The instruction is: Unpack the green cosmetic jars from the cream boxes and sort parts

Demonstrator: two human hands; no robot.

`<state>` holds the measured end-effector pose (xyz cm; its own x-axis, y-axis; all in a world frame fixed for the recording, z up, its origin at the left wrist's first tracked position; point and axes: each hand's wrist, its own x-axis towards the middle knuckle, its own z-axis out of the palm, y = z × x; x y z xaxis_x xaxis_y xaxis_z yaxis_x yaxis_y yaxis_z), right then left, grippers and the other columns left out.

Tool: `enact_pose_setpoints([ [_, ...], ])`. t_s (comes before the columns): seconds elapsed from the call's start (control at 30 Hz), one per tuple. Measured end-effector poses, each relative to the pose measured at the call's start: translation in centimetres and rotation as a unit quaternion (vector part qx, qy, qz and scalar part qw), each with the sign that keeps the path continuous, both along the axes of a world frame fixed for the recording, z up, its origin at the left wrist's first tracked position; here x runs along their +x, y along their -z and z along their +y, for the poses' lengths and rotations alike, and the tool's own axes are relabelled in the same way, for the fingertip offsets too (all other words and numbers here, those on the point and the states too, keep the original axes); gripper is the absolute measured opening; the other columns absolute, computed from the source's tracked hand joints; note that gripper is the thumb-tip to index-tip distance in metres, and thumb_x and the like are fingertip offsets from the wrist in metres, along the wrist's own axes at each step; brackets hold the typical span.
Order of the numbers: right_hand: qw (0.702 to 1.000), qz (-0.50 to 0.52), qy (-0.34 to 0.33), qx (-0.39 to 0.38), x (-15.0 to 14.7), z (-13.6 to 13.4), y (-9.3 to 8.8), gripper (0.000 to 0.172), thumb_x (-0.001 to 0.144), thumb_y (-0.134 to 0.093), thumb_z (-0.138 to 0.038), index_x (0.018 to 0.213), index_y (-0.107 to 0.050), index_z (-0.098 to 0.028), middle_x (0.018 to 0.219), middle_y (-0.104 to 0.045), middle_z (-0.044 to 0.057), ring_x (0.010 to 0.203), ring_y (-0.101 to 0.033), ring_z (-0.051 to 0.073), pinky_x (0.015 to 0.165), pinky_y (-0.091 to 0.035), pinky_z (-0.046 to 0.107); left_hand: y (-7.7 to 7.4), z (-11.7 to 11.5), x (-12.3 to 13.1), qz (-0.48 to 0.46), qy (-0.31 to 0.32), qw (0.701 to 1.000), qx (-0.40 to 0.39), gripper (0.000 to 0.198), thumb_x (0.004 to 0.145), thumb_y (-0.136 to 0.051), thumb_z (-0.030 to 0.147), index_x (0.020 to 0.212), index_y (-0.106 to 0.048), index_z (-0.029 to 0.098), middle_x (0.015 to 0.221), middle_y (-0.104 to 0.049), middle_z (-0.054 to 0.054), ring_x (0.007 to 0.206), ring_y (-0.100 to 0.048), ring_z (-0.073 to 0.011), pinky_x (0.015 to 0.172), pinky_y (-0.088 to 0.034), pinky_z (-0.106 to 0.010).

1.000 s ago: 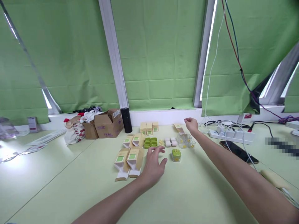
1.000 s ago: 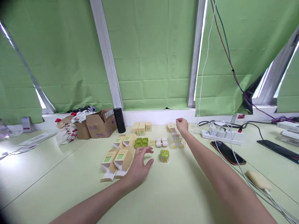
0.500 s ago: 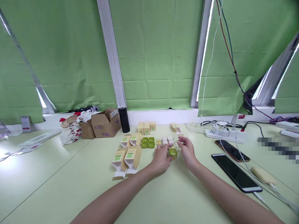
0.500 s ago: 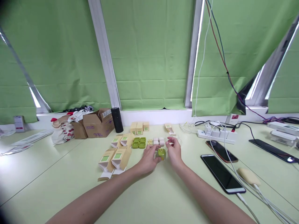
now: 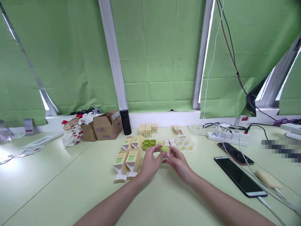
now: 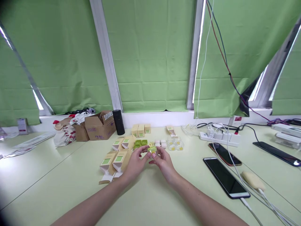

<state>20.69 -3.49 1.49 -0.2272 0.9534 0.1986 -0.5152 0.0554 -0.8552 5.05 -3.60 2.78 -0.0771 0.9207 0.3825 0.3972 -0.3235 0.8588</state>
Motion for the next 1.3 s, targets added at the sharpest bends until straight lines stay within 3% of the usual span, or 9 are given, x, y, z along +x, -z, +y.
enact_pose_setpoints([
  [0.17, 0.996, 0.042, -0.072, -0.025, 0.7, 0.6, 0.2, 0.031, 0.078, -0.086, -0.041, 0.095, -0.074, -0.018, 0.096, -0.074, 0.006, 0.086, -0.071, 0.020, 0.081, -0.057, 0.035, 0.8, 0.1, -0.8, -0.038, 0.027, 0.999, 0.021, 0.039, 0.094, -0.059, 0.050, 0.114, -0.074, 0.020, 0.115, -0.070, -0.013, 0.109, -0.065, -0.0273, 0.095, -0.050, -0.041],
  [0.3, 0.988, 0.090, -0.109, -0.056, 1.2, 1.1, 1.1, 0.027, 0.082, -0.080, -0.040, 0.093, -0.074, -0.017, 0.098, -0.078, 0.011, 0.081, -0.073, 0.022, 0.077, -0.057, 0.036, 1.0, 0.1, -0.9, -0.064, 0.065, 0.995, 0.028, 0.036, 0.095, -0.058, 0.047, 0.112, -0.075, 0.020, 0.104, -0.072, -0.010, 0.105, -0.066, -0.0258, 0.099, -0.048, -0.042],
  [0.5, 0.985, 0.105, -0.114, -0.073, 0.9, 1.0, 2.0, 0.022, 0.089, -0.072, -0.036, 0.098, -0.074, -0.016, 0.101, -0.079, 0.013, 0.080, -0.074, 0.023, 0.076, -0.056, 0.036, 1.3, 0.0, -0.7, -0.089, 0.061, 0.994, 0.001, 0.033, 0.091, -0.063, 0.042, 0.111, -0.075, 0.019, 0.099, -0.074, -0.010, 0.101, -0.067, -0.0260, 0.094, -0.050, -0.040],
  [0.7, 0.987, 0.102, -0.099, -0.071, 1.0, 0.8, 1.6, 0.021, 0.082, -0.078, -0.036, 0.092, -0.072, -0.019, 0.097, -0.078, 0.009, 0.081, -0.073, 0.023, 0.076, -0.056, 0.036, 1.6, 0.0, -0.7, -0.102, 0.060, 0.993, -0.005, 0.035, 0.090, -0.065, 0.043, 0.112, -0.075, 0.018, 0.104, -0.074, -0.011, 0.097, -0.069, -0.0253, 0.092, -0.051, -0.040],
  [0.83, 0.996, 0.063, -0.052, -0.038, 1.4, 0.6, 0.9, 0.036, 0.077, -0.084, -0.038, 0.105, -0.071, -0.019, 0.103, -0.075, 0.009, 0.083, -0.070, 0.022, 0.074, -0.056, 0.035, 2.0, 0.2, -0.7, -0.114, 0.065, 0.991, -0.001, 0.037, 0.089, -0.068, 0.047, 0.113, -0.076, 0.019, 0.114, -0.073, -0.013, 0.106, -0.067, -0.0274, 0.096, -0.050, -0.041],
  [1.0, 0.995, -0.039, 0.079, 0.042, 1.4, 0.2, 0.5, 0.058, 0.068, -0.090, -0.036, 0.119, -0.065, -0.025, 0.114, -0.068, 0.008, 0.101, -0.065, 0.025, 0.079, -0.057, 0.036, 1.5, -0.1, -0.3, -0.181, 0.107, 0.978, -0.008, 0.043, 0.084, -0.074, 0.051, 0.111, -0.077, 0.018, 0.112, -0.076, -0.013, 0.111, -0.066, -0.0285, 0.102, -0.049, -0.042],
  [1.13, 0.975, -0.091, 0.157, 0.128, 1.0, -0.3, 0.4, 0.061, 0.069, -0.087, -0.029, 0.124, -0.062, -0.029, 0.117, -0.064, 0.007, 0.111, -0.061, 0.026, 0.088, -0.058, 0.040, 0.6, -0.6, -0.1, -0.222, 0.136, 0.965, -0.019, 0.043, 0.080, -0.078, 0.052, 0.107, -0.078, 0.019, 0.109, -0.078, -0.012, 0.110, -0.068, -0.0288, 0.100, -0.051, -0.041],
  [1.3, 0.959, -0.125, 0.171, 0.187, 0.8, -1.1, 0.2, 0.059, 0.078, -0.077, -0.023, 0.132, -0.057, -0.031, 0.124, -0.063, 0.007, 0.122, -0.058, 0.026, 0.100, -0.055, 0.045, 0.4, -0.6, -0.2, -0.224, 0.128, 0.966, -0.013, 0.040, 0.077, -0.081, 0.048, 0.106, -0.080, 0.019, 0.118, -0.076, -0.012, 0.112, -0.068, -0.0292, 0.100, -0.051, -0.041],
])
